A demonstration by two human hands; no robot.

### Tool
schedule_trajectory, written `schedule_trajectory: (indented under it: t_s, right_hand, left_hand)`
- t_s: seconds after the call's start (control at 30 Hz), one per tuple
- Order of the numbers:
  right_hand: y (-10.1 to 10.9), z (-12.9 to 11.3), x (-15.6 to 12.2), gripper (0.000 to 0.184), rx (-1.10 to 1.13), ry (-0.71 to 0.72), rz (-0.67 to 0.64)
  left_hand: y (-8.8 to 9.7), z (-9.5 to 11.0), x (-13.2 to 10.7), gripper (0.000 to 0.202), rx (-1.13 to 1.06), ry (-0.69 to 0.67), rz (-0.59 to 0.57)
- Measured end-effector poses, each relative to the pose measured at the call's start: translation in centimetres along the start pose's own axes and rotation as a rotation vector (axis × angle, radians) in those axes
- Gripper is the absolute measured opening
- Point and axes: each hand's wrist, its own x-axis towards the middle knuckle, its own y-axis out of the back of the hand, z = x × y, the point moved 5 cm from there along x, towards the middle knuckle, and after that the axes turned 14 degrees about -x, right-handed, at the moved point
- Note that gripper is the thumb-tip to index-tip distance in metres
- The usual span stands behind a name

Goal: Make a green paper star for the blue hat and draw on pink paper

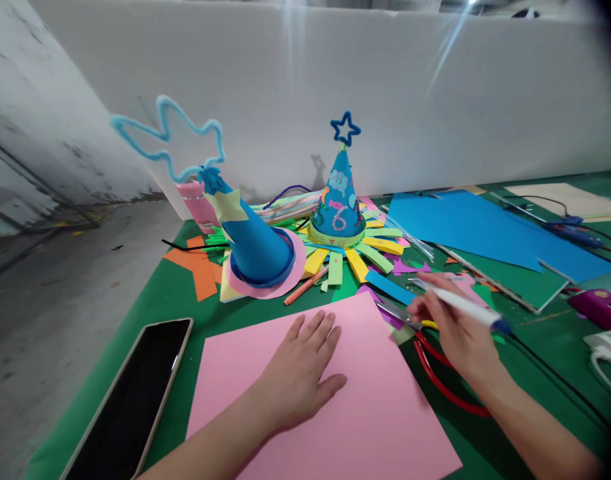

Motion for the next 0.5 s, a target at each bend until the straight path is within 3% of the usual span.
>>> schedule_trajectory:
  t_s: [0.07,0.13,0.2,0.33,0.5]
  right_hand:
    - [1.8,1.6,-1.4,0.024,-0.287,0.077,0.055]
    - [2.2,3.2,-2.6,0.030,-0.642,0.157,-0.077]
    - [2.4,3.8,-3.4,0.036,-0.822,0.282,-0.122]
    - [2.9,4.1,-3.2,0.034,-0.984,0.358,-0.127]
    - [4.3,5.3,-2.2,0.037,-1.040,0.303,-0.025]
  left_hand:
    - [0.0,-0.1,-0.1,0.057,0.002,0.007,-0.007]
    - [-0.1,-0.1,-0.2,0.056,0.007,0.012,-0.016]
    - [-0.2,-0.1,-0.4,0.056,0.015,0.014,-0.024]
    - [-0.3,-0.1,-0.5,0.056,0.029,0.015,-0.035]
    - [-0.1,0.2,-0.4,0.055,0.035,0.007,-0.029]
